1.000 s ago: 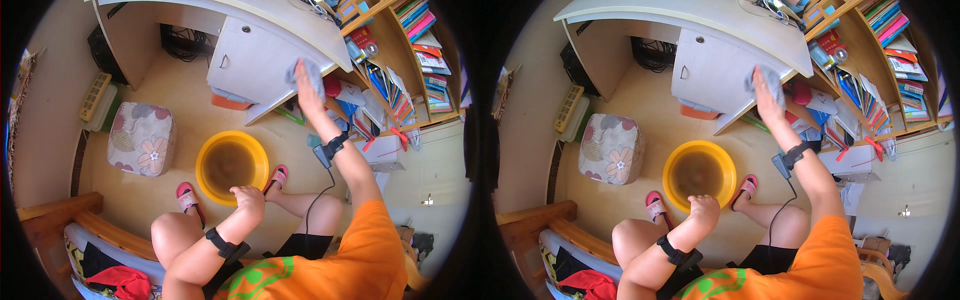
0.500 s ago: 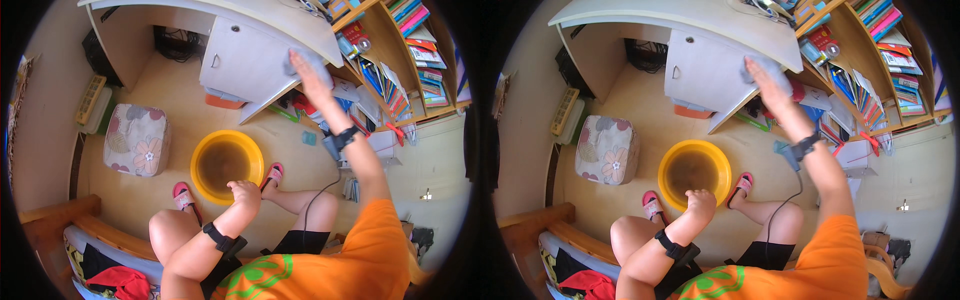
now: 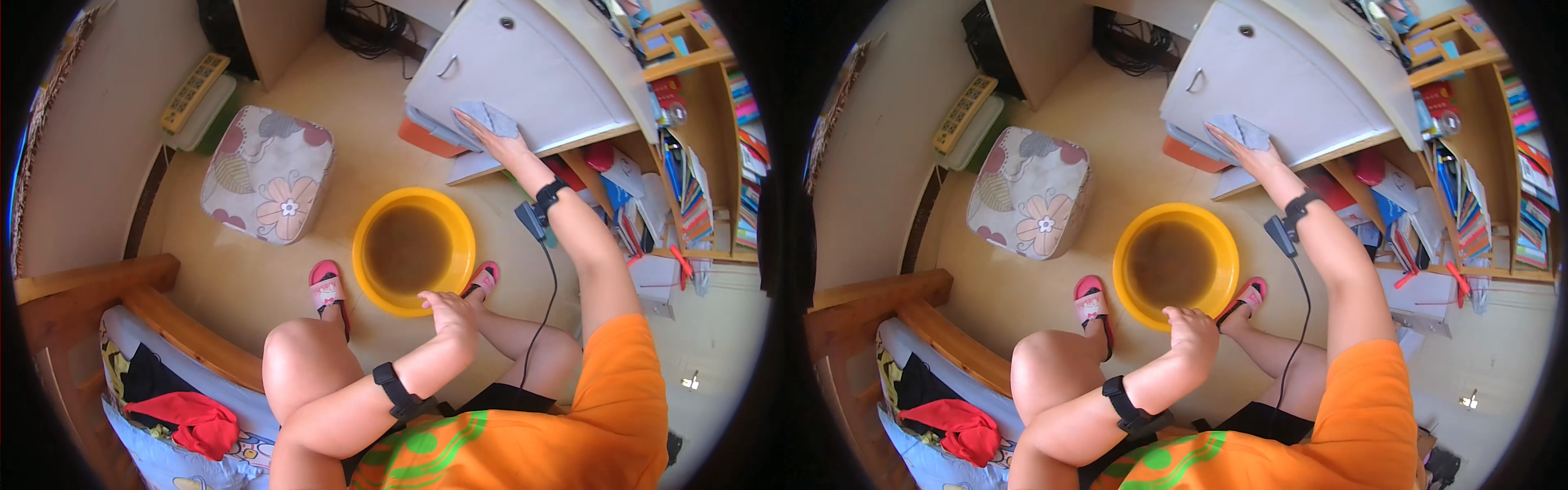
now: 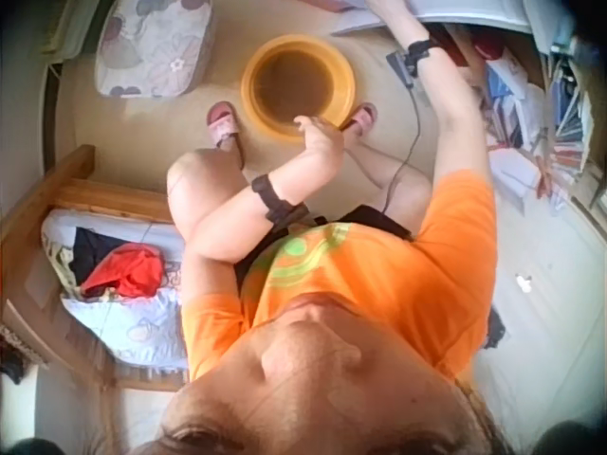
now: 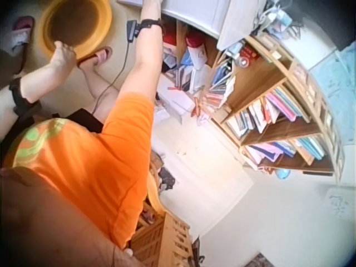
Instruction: Wiping a desk and cabinet with a damp cloth.
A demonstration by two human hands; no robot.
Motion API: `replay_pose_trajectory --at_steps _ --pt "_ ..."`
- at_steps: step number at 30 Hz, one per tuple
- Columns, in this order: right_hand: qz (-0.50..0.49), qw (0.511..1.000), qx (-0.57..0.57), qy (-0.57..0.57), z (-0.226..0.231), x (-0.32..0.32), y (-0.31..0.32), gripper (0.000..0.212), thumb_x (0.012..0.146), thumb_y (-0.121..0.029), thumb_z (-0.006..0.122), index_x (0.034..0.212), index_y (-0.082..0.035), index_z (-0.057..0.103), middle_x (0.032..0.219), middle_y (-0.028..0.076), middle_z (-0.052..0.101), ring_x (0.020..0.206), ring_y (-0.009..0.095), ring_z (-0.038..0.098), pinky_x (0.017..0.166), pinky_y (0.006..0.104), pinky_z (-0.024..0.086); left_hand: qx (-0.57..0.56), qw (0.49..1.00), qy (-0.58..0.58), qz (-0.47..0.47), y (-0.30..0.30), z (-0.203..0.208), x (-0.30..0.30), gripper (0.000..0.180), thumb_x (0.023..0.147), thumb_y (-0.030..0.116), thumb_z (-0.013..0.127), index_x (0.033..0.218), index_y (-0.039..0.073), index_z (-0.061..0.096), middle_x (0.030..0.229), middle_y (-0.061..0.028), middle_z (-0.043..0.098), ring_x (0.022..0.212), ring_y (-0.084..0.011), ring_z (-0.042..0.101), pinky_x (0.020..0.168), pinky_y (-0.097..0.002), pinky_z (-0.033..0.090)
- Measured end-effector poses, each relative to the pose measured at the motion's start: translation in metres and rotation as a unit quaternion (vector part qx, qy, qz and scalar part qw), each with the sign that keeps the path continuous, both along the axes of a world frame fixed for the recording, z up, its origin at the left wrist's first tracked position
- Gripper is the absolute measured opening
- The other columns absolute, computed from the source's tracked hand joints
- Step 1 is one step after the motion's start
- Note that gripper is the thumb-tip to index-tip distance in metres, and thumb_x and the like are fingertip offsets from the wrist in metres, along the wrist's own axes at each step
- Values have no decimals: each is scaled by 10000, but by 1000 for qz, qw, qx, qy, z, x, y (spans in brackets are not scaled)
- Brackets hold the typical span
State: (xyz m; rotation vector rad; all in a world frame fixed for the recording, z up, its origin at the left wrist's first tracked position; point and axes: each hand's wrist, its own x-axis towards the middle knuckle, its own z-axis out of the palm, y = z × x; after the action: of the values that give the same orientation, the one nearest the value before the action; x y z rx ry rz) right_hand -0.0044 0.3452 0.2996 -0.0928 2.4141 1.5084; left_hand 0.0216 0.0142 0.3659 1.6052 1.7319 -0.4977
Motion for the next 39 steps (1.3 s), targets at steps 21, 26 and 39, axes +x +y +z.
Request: replay_pose_trajectory --at_steps 21,26,39 --pt "-94 992 43 -78 -72 94 17 704 953 -260 426 1573 -125 119 1646 -23 18 1503 155 76 1206 438 107 -7 999 -40 5 -3 0 -1 465 853 208 660 1271 16 598 1246 -175 595 1114 -370 586 982 -608 361" --pt "-59 997 -31 -33 -75 26 18 696 946 -185 425 1571 -107 128 1649 -5 -16 1510 158 47 1206 425 115 -39 999 -34 -1 -10 5 -12 419 872 197 624 1249 14 614 1220 -186 603 1096 -400 587 984 -623 359" --pt "3 1000 24 12 40 -26 -6 720 873 -27 441 1549 -82 197 1629 -7 154 1466 148 233 1192 267 203 16 998 -55 -3 19 1 0 447 916 226 609 1306 9 571 1292 -186 584 1151 -388 578 987 -626 354"
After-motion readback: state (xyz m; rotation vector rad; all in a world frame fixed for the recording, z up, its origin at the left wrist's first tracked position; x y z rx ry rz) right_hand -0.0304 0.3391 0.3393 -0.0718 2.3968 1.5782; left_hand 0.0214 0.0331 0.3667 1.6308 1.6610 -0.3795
